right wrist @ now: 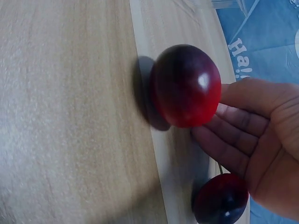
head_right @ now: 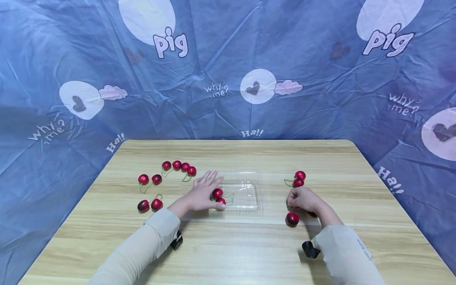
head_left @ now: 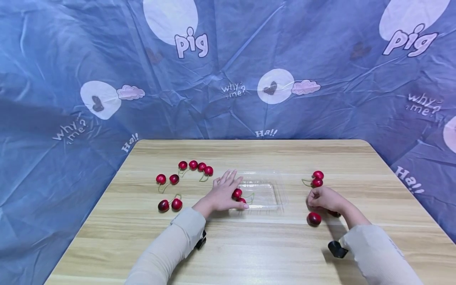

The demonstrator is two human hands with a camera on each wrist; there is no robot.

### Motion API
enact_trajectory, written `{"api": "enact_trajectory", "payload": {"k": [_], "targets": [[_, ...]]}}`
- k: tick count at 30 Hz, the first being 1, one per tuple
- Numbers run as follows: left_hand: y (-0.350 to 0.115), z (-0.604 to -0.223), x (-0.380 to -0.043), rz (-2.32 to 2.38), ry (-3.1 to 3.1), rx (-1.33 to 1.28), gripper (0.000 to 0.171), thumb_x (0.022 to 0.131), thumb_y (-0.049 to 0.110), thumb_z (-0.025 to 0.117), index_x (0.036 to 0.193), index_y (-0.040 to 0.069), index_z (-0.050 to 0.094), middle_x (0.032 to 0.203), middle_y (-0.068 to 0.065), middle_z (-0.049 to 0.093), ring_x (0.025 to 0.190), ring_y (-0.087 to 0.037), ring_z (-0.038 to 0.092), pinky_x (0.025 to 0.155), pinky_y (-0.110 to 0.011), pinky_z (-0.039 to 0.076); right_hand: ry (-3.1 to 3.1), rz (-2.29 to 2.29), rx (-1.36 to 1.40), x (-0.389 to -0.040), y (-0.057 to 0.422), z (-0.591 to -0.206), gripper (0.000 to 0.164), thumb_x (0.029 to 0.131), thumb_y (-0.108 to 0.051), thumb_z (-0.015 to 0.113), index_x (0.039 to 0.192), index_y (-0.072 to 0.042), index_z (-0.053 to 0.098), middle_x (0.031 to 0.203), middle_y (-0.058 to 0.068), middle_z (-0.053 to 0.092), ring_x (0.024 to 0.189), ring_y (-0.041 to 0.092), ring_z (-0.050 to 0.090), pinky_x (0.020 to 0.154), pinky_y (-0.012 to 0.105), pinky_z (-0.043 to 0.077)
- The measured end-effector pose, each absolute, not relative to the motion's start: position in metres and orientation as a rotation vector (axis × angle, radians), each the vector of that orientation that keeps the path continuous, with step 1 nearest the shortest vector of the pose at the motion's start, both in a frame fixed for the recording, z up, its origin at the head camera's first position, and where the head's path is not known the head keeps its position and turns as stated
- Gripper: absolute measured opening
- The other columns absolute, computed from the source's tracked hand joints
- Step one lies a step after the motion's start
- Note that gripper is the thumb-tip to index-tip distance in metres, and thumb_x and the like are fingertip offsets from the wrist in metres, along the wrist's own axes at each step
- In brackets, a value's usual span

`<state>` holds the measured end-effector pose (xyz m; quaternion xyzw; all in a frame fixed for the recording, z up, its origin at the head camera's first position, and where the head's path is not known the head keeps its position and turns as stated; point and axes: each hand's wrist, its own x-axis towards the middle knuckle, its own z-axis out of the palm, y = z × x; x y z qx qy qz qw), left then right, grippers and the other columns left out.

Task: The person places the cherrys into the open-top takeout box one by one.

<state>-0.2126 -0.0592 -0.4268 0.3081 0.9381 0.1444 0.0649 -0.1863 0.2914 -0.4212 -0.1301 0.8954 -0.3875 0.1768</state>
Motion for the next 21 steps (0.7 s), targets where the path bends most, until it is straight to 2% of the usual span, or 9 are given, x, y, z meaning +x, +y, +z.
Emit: {"api": "enact_trajectory", "payload": {"k": [12, 21], "targets": [[-0.0596, -0.4251, -0.2118, 0.419, 2.837, 0.946, 0.098, 0.066, 0.074, 0.043, 0.139, 0.015, 0.015, 0.144, -0.011, 0.0, 0.129, -0.028, -0.005, 0.097, -0.051, 0.01, 2.413, -1.32, -0.341, -0.1835, 0.2954, -0.4192, 0.008, 0.075, 0.004, 0.052, 0.082, 0.008, 0.051, 0.073, 0.012, 0.054, 0.064, 0.021, 0.052, 0.057, 0.029, 0.045], [-0.059, -0.4252, -0.2116, 0.425, 2.851, 0.954, 0.098, 0.066, 0.073, 0.043, 0.139, 0.014, 0.016, 0.144, -0.011, 0.002, 0.129, -0.03, -0.002, 0.097, -0.051, 0.012, 2.378, -1.39, -0.368, -0.1845, 0.2968, -0.4163, 0.007, 0.077, 0.007, 0.049, 0.084, 0.01, 0.049, 0.076, 0.015, 0.056, 0.066, 0.018, 0.054, 0.06, 0.03, 0.048]]}}
